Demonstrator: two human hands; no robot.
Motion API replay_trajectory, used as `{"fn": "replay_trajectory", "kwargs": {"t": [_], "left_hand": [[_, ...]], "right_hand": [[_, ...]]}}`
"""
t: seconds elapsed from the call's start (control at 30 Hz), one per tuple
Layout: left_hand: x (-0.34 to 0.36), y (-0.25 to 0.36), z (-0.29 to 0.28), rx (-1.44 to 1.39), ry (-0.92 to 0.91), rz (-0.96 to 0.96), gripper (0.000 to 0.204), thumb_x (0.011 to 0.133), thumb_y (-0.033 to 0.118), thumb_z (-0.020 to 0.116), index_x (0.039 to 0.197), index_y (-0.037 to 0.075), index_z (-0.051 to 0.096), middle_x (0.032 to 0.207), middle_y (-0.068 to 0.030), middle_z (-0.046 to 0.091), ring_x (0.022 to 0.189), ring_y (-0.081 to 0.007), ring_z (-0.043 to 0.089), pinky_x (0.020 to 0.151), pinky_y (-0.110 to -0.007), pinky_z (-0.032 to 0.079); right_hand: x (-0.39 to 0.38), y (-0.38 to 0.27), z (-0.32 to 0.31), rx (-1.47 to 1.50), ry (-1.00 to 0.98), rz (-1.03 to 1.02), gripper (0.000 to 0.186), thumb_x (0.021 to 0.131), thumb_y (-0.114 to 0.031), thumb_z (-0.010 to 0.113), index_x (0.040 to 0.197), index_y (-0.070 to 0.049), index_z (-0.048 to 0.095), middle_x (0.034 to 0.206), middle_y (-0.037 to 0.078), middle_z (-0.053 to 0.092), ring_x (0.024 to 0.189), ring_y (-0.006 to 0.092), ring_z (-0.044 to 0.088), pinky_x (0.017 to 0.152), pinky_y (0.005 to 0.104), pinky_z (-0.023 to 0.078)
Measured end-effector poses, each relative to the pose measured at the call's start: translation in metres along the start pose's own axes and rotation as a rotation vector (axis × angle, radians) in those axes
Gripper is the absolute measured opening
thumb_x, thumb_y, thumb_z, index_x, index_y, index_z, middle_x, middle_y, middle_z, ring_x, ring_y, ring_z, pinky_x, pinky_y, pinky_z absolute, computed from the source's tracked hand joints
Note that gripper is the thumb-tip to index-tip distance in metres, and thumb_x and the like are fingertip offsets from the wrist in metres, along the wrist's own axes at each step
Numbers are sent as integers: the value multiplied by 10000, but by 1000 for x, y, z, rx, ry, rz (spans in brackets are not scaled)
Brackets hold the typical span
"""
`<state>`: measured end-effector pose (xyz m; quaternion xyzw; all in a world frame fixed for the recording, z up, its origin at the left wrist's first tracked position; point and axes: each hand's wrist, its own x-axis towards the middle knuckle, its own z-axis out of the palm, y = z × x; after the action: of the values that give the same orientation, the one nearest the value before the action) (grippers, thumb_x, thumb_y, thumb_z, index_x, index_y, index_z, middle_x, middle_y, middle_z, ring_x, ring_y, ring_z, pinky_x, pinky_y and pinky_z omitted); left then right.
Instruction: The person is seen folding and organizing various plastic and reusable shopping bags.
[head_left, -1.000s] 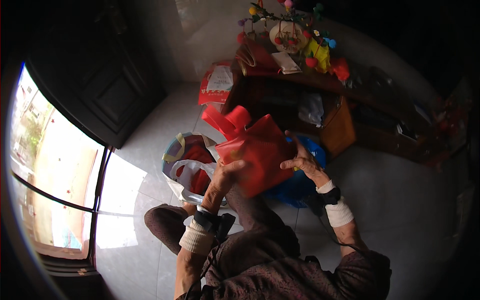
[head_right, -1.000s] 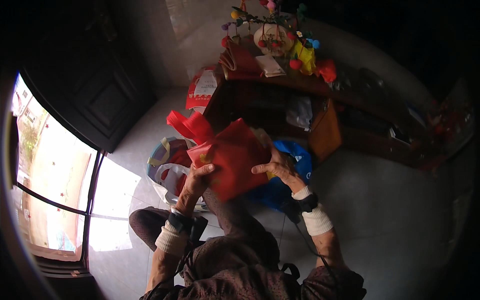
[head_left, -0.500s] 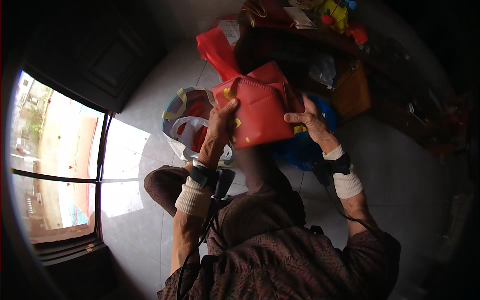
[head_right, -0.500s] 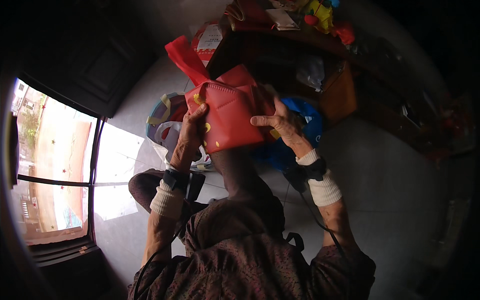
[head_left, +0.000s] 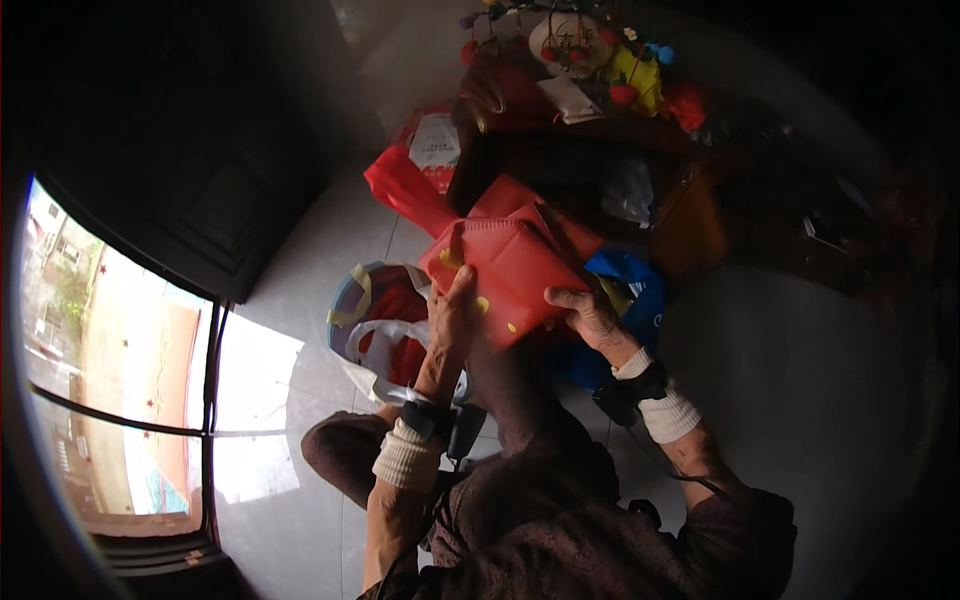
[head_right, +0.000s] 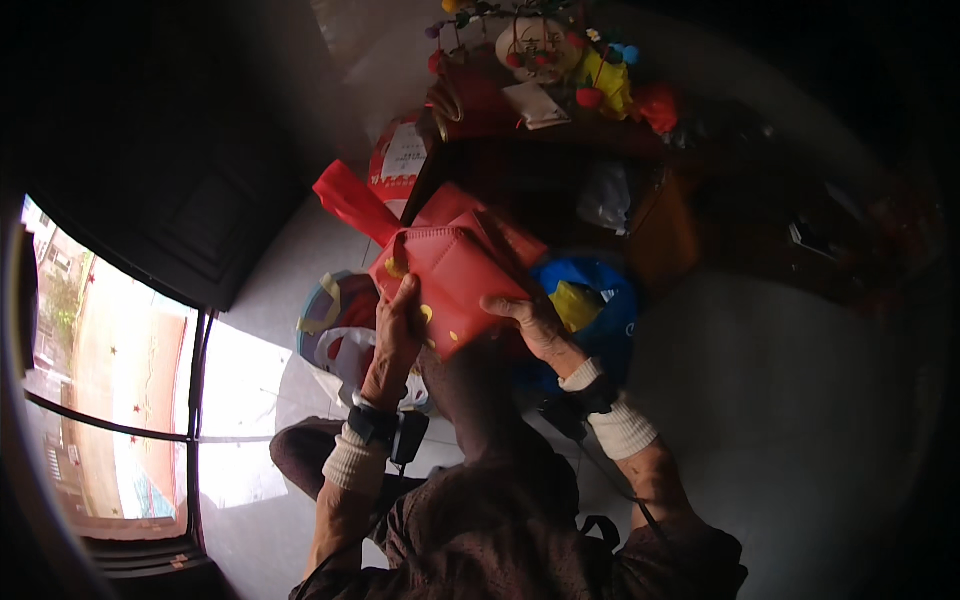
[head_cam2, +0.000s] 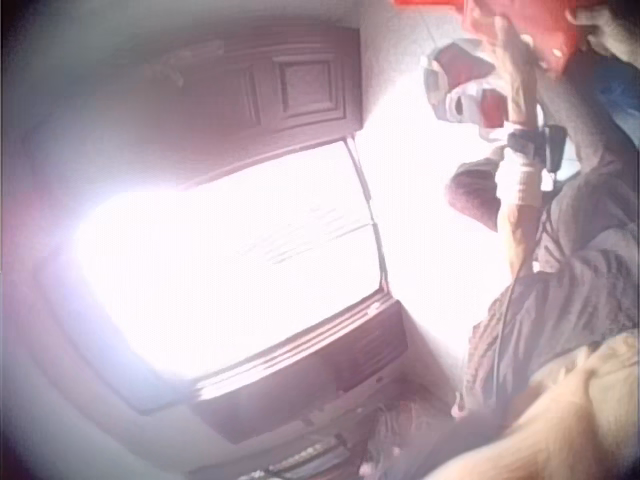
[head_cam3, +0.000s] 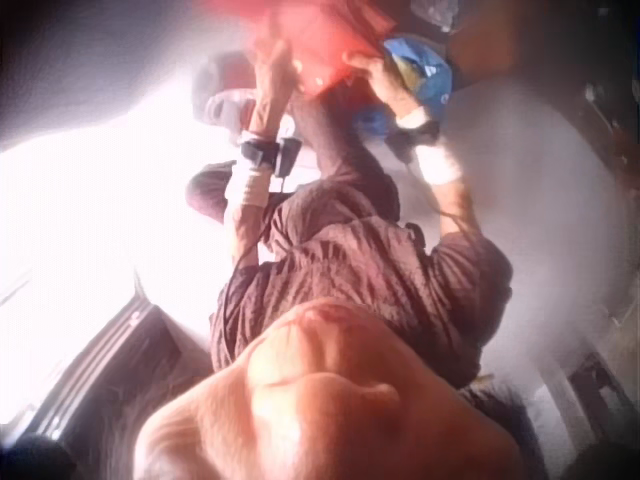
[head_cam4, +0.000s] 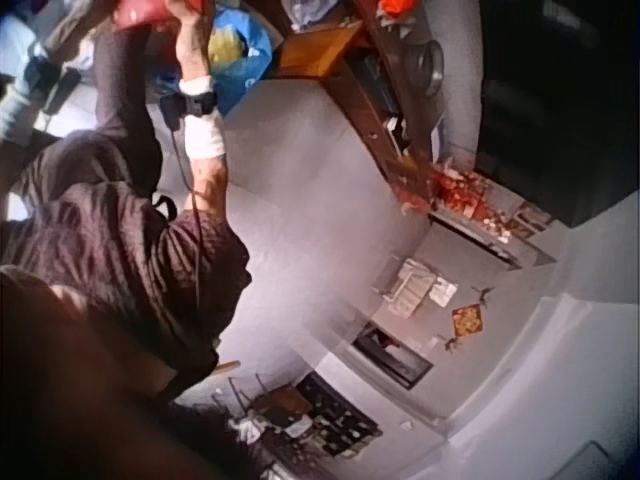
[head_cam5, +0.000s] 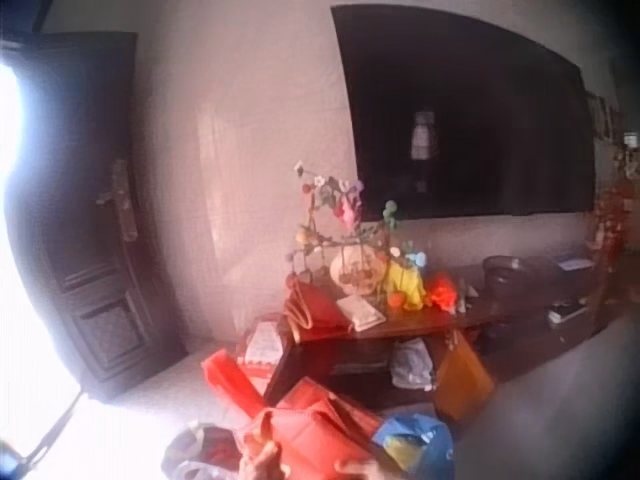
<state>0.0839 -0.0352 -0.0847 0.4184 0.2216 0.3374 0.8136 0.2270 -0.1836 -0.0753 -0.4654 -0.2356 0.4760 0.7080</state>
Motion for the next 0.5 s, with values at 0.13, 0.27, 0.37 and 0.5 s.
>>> {"fn": "replay_trajectory", "kwargs": {"t": [0.13, 0.27, 0.37, 0.5], "left_hand": [[-3, -1, 10, 45, -36, -51, 326, 925, 290, 514, 1165, 69, 506, 907, 11, 567, 704, -78, 507, 622, -215, 427], [0, -14, -9, 460, -30, 122, 415, 864, 322, 581, 1141, 25, 496, 845, -76, 581, 815, -214, 585, 731, -306, 469], [5, -21, -38, 1121, -120, 275, 371, 803, 275, 627, 1076, 37, 546, 935, -159, 603, 881, -342, 582, 775, -392, 464], [6, -64, -31, 1511, -119, 469, 257, 776, 262, 627, 987, 115, 613, 984, -135, 548, 927, -358, 527, 768, -446, 447]], "right_hand": [[4, -23, 8, -125, 95, -31, 474, 730, -213, 735, 1122, -53, 521, 995, 59, 593, 720, 144, 607, 429, 251, 482], [31, -58, 6, -448, 172, -229, 513, 746, -338, 722, 1069, -3, 506, 968, 96, 546, 696, 163, 597, 499, 247, 519], [81, -93, 5, -814, 322, -563, 416, 805, -337, 669, 1021, -7, 537, 829, 114, 590, 657, 196, 598, 547, 290, 491], [162, -147, -19, -1457, 326, -1152, 221, 851, -221, 595, 874, -2, 576, 715, 182, 581, 612, 331, 584, 558, 378, 473]]}}
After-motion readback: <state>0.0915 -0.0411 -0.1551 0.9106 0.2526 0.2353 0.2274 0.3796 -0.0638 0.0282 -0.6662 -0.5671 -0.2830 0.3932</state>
